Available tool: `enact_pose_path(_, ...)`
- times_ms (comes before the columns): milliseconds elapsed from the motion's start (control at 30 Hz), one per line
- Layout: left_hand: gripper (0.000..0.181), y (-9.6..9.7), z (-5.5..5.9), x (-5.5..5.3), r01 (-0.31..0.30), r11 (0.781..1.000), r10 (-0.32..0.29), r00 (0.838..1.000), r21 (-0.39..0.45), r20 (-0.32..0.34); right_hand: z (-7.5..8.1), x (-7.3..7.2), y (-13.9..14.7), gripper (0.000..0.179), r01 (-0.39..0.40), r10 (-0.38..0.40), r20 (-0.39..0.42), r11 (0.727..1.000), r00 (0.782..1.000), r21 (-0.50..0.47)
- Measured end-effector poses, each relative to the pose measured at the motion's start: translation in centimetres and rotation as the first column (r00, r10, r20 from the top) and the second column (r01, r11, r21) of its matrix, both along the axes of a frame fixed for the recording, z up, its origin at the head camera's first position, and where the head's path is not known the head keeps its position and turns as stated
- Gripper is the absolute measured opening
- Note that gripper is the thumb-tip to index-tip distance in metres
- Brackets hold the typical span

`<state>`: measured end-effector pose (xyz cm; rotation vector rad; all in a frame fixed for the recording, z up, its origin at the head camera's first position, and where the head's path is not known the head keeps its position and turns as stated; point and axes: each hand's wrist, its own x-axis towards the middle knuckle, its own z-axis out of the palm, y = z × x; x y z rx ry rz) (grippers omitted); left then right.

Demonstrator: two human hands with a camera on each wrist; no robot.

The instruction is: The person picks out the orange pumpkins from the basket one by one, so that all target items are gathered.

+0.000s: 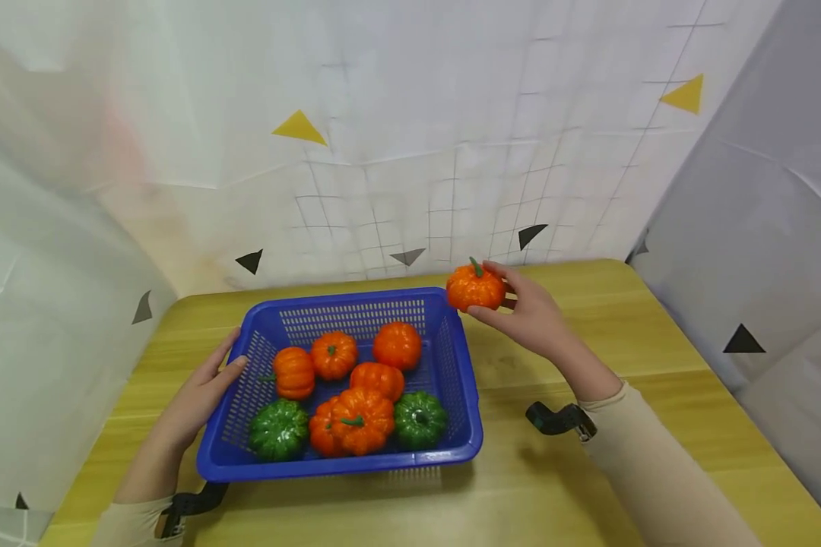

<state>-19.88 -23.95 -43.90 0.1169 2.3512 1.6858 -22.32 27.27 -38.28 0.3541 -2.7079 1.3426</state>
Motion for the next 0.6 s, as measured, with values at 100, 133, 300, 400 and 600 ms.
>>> enact_pose_path(100,0.068,0.0,0.2,0.1,0.002,1.0,-0.002,1.0,-0.006,0.0,-1.4,0.1,1.5,0.084,0.049,-0.048,0.036,0.999,0.998,-0.019)
enact_pose_path(133,0.068,0.0,0.3,0.1,0.001,1.0,-0.001,1.0,-0.005,0.001,-2.0,0.1,2.0,0.086,0.065,-0.064,0.045,0.998,0.997,-0.016)
enact_pose_path(300,0.068,-0.1,0.4,0.1,0.006,1.0,-0.006,1.0,-0.012,-0.005,-4.5,0.1,3.7,0.094,0.118,-0.119,0.069,0.993,0.991,0.011)
enact_pose_path(400,0.068,-0.1,0.3,0.1,0.01,1.0,-0.01,1.0,-0.009,-0.01,-6.0,0.0,4.4,0.093,0.131,-0.131,0.064,0.991,0.989,0.007)
enact_pose_path(600,0.067,0.0,0.2,0.1,0.016,1.0,-0.016,1.0,0.01,-0.012,-8.7,-0.4,5.6,0.089,0.148,-0.145,0.055,0.988,0.988,-0.051)
